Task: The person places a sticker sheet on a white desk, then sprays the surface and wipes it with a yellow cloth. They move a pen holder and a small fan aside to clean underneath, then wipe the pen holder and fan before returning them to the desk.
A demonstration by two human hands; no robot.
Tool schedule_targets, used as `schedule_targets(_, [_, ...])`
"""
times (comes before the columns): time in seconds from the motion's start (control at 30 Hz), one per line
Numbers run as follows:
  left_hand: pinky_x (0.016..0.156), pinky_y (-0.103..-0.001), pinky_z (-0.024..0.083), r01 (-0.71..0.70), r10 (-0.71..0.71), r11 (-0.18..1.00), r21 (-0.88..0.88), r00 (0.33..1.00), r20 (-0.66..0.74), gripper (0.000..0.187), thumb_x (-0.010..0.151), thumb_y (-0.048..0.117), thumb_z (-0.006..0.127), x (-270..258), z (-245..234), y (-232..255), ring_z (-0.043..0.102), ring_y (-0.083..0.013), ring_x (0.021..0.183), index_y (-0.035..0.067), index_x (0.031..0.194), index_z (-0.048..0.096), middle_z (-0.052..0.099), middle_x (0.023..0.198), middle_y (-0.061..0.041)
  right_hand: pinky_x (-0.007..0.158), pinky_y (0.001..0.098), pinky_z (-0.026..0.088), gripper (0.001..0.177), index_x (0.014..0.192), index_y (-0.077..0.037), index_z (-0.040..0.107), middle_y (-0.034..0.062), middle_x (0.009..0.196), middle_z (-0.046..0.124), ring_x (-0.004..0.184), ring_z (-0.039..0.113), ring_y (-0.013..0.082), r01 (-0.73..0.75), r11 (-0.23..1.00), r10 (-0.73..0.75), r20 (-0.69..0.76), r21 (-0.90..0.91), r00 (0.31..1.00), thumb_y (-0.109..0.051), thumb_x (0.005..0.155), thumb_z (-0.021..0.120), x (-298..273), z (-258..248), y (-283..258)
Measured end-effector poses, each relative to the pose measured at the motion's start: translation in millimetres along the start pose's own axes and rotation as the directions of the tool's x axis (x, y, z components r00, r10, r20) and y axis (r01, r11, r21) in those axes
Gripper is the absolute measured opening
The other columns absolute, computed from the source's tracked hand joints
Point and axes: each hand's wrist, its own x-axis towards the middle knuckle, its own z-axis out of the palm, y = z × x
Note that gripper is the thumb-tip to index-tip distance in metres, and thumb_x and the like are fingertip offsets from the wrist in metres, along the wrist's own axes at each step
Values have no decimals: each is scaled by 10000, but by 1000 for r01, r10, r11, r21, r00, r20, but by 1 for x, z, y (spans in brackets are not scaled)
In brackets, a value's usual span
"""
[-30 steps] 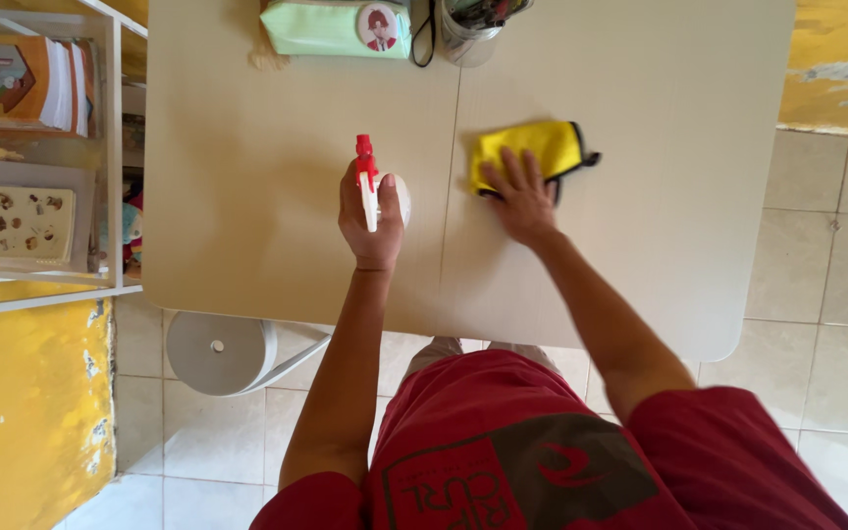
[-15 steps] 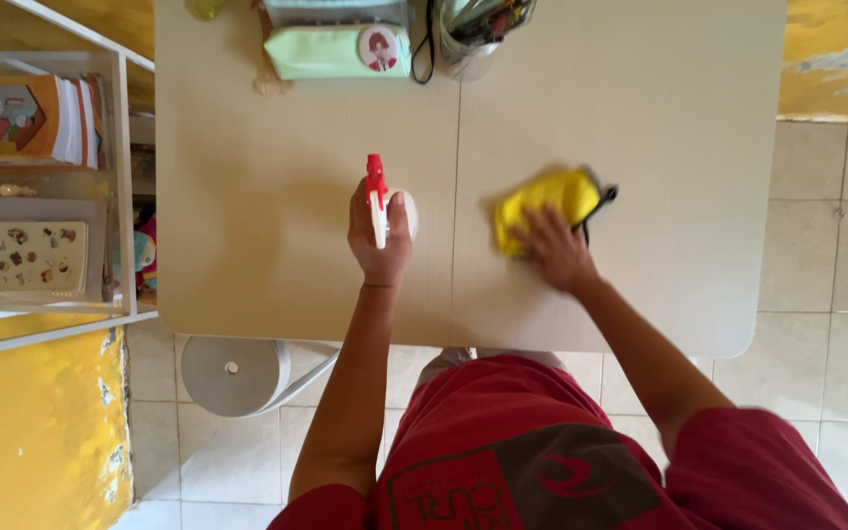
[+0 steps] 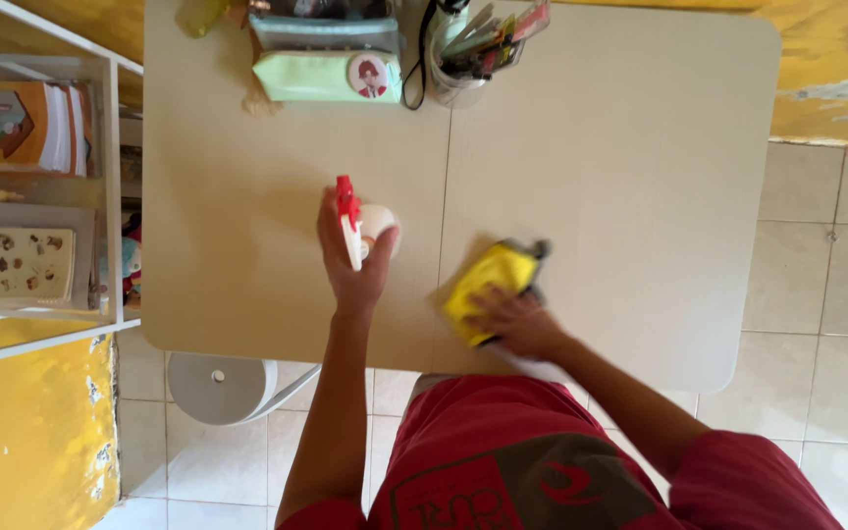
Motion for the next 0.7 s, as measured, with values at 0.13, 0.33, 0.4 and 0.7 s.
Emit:
schedule_targets(0.13, [1139, -442, 427, 107, -116, 991, -78, 986, -118, 1018, 830, 106, 858, -34, -1, -29, 450, -289, 1361, 4, 1587, 185, 396, 1476, -164, 1131, 699, 302, 611, 1519, -397, 437, 30, 1692, 248, 1539, 229, 361, -235, 971, 236, -322, 43, 917, -422, 933, 608, 18, -25, 107])
schedule_targets(0.33, [999, -409, 500, 313, -300, 950, 21, 928, -221, 482, 927, 122, 789, -124, 58, -60, 552, -243, 1116, 18, 1303, 506, 525, 1226, -118, 1027, 775, 280, 644, 1574, -363, 397, 58, 1685, 223, 1515, 158, 410, -480, 842, 537, -469, 247, 701, -484, 972, 593, 131, -71, 177])
schedule_targets(0.4, [938, -401, 533, 229, -227, 973, 44, 973, -39, 358, 925, 115, 735, -120, 87, -57, 584, -256, 1061, 19, 1225, 564, 563, 1191, -133, 1075, 764, 301, 603, 1559, -387, 423, 56, 1707, 219, 1557, 164, 383, -436, 886, 459, -422, 158, 781, -505, 985, 564, 149, -64, 146])
schedule_targets(0.7, [1105, -535, 405, -78, 76, 925, 371, 997, 21, 585, 894, 100, 726, 105, 191, -60, 450, -486, 1329, 54, 1439, 520, 442, 1416, -264, 1162, 611, 319, 555, 1444, -334, 541, -7, 1614, 330, 1520, 271, 314, 78, 984, -33, -269, 158, 963, -410, 902, 630, 46, -21, 80])
